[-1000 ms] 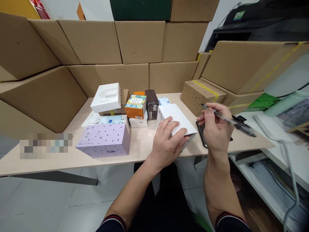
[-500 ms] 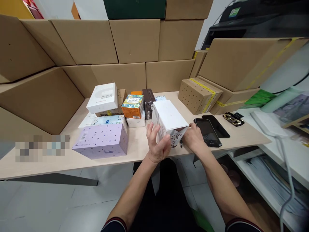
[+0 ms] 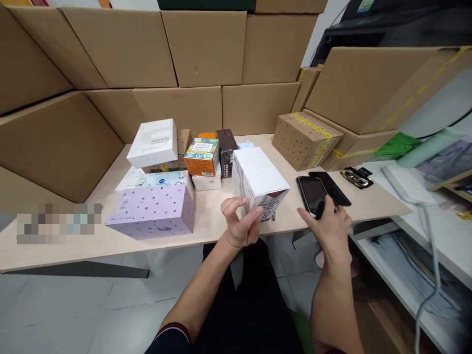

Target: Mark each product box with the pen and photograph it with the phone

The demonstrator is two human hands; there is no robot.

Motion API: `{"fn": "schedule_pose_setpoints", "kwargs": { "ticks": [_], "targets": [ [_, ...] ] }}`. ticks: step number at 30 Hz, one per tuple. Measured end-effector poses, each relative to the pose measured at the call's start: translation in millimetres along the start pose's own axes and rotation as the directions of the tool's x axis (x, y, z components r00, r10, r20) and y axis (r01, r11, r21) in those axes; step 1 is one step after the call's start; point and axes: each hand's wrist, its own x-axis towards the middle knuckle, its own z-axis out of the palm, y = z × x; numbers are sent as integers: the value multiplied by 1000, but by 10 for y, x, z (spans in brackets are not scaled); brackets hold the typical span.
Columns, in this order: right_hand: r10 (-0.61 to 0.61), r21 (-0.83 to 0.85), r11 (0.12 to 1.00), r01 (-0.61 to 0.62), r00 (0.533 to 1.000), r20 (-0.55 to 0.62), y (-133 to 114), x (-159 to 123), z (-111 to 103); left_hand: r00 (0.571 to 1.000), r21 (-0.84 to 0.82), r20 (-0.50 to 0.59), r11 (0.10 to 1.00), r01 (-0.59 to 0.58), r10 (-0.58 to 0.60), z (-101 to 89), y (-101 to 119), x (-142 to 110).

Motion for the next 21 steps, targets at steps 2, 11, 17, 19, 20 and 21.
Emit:
{"fn": "schedule_pose_setpoints", "kwargs": {
  "ticks": [2,11,17,19,20,21],
  "targets": [
    [26,0,1000,-26,999,20,-40,30,-11,1000,11,4,1000,-3,3,-1,16,3],
    [-79,176,978,110,981,-175,-12,28,82,999,-24,48,1000,4,-3,-130,121,-63],
    [-76,391,905,166,969,-237,-34,-239,-288,932,-372,256,864,340,-257,-137,584,-97],
    [-115,410,881,236,947,-299,-97,-360,-493,708,-497,498,504,706,-501,-59,763,-13],
    [-138,415,867,276,933,-331,-135,-422,-595,578,-509,589,296,808,-565,-8,832,62],
    [-165,417,851,318,917,-362,-176,-485,-693,451,-506,669,83,859,-590,46,885,158]
  ]
}}
